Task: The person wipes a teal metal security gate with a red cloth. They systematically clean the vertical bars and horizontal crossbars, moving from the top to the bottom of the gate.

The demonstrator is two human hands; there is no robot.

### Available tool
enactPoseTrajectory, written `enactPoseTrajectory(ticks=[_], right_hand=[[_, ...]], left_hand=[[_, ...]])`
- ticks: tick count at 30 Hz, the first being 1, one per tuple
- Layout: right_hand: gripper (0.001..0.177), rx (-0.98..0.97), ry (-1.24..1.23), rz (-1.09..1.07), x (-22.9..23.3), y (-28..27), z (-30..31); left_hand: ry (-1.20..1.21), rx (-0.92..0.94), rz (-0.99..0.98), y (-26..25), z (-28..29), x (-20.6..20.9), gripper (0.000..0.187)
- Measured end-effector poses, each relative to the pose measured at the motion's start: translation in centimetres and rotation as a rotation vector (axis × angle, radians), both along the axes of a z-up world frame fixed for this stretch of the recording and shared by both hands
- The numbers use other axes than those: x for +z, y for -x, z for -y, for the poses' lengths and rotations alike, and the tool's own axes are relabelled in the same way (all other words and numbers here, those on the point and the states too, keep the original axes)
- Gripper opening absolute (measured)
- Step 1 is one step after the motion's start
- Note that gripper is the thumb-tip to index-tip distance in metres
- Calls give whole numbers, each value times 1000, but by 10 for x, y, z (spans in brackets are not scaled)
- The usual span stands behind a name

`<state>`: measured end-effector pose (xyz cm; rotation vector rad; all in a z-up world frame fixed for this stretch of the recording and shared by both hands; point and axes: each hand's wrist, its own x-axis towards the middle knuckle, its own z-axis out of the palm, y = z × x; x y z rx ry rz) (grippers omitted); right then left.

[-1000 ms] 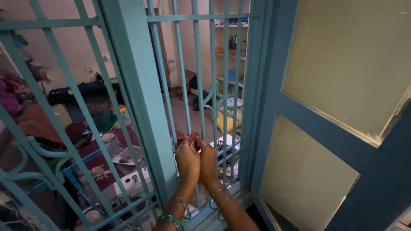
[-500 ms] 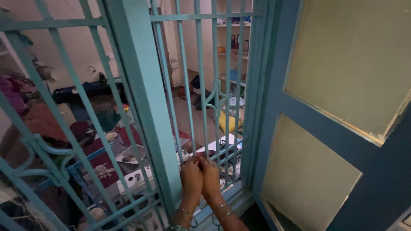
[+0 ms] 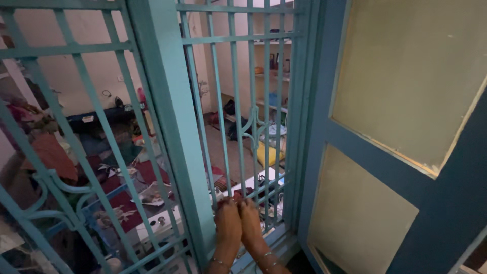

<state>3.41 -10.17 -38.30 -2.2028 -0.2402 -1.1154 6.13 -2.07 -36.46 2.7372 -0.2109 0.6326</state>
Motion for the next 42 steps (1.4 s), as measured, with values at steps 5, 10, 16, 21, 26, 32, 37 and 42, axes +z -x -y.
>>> enactPoseTrajectory(ticks=[5,10,16,21,26,32,37,42], right_hand=[[27,40,-230,-49,-15,3,-5],[23,356,-1037,-193,-21,-13,10],[23,102,-466,-53,77,41,44],[31,430,-904,119,165,20,53],[36,-23,-529,326,238,0,75],[40,12,-257,456,285,-22,64],[41,-54,-273,348,265,-33,66],[34,-86,9,381,227,-20,59]], left_hand=[[-97,-26,9,-1,1,-6,21],[102,-165,-72,27,0,20,24],[311,-278,109,54,2,94,26],[631,-397,467,59,27,168,38],[716,-601,636,47,39,232,49],[643,-458,566,31,38,245,48],[684,-361,532,13,35,239,33],[616,-348,554,6,29,228,19]])
